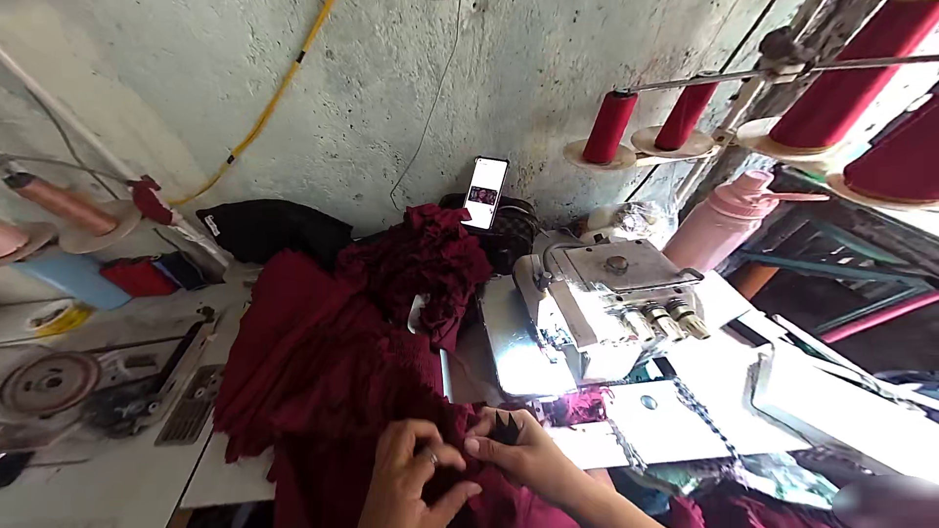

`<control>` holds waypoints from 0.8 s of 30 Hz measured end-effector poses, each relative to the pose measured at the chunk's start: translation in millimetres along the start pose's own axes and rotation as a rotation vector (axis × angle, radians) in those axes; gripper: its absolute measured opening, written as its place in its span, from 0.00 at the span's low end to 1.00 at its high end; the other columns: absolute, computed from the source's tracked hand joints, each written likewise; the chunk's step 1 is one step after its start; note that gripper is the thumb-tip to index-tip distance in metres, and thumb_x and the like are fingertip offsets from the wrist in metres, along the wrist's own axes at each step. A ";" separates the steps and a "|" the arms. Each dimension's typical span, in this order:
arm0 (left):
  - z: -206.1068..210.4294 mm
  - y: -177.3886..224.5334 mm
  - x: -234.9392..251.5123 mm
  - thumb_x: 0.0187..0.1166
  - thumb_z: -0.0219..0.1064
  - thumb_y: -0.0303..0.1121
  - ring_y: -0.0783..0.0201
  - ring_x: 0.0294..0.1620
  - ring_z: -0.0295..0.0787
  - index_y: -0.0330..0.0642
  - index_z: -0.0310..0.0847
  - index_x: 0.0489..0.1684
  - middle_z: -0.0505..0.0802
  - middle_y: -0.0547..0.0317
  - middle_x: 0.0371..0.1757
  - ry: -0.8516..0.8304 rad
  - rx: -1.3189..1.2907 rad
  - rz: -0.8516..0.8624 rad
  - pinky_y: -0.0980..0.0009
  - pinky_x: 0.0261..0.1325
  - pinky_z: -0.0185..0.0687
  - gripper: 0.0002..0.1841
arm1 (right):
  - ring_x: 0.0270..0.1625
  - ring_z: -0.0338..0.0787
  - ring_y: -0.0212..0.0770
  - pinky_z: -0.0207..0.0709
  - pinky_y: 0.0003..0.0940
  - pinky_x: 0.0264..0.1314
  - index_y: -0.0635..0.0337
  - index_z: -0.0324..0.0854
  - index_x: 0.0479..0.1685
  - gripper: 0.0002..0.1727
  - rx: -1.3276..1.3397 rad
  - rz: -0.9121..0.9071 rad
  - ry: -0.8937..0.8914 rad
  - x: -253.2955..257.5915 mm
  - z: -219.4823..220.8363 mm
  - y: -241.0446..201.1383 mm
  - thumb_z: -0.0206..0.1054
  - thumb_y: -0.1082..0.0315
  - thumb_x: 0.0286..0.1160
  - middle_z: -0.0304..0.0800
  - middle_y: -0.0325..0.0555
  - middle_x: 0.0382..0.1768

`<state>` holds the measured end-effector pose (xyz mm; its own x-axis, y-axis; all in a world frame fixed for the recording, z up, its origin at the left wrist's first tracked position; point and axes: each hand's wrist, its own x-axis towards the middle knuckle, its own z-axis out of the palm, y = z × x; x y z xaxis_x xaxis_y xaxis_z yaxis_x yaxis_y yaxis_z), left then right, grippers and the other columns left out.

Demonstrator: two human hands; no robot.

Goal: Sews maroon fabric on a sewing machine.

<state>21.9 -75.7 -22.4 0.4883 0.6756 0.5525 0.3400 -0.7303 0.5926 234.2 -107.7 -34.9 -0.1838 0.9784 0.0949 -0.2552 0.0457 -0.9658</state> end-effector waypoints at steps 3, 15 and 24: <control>-7.7 -15.0 35.6 0.74 0.53 0.76 0.60 0.88 0.64 0.60 0.80 0.69 0.80 0.62 0.80 -0.148 0.005 0.033 0.40 0.88 0.50 0.37 | 0.34 0.82 0.15 0.77 0.13 0.39 0.56 0.90 0.38 0.03 -0.114 -0.118 -0.001 -4.1 -8.9 -2.3 0.72 0.67 0.76 0.89 0.26 0.35; -7.5 -10.6 81.4 0.67 0.79 0.52 0.82 0.31 0.77 0.41 0.87 0.34 0.87 0.68 0.29 -0.526 -0.235 -0.132 0.85 0.36 0.71 0.21 | 0.44 0.85 0.18 0.78 0.14 0.48 0.62 0.92 0.36 0.09 -0.415 -0.196 0.043 -22.5 -35.3 -25.9 0.73 0.64 0.75 0.90 0.37 0.38; -2.4 -6.8 77.2 0.78 0.72 0.38 0.81 0.51 0.90 0.39 0.93 0.44 0.96 0.63 0.45 -0.489 -0.378 -0.018 0.84 0.59 0.83 0.11 | 0.45 0.86 0.25 0.78 0.18 0.49 0.60 0.92 0.41 0.13 -0.596 -0.287 0.085 -23.9 -33.2 -20.2 0.72 0.59 0.77 0.91 0.44 0.40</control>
<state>55.3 -18.3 17.6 0.8277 0.4972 0.2603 0.0872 -0.5721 0.8155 275.2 -125.3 -25.7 -0.1056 0.9221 0.3722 0.2903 0.3866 -0.8754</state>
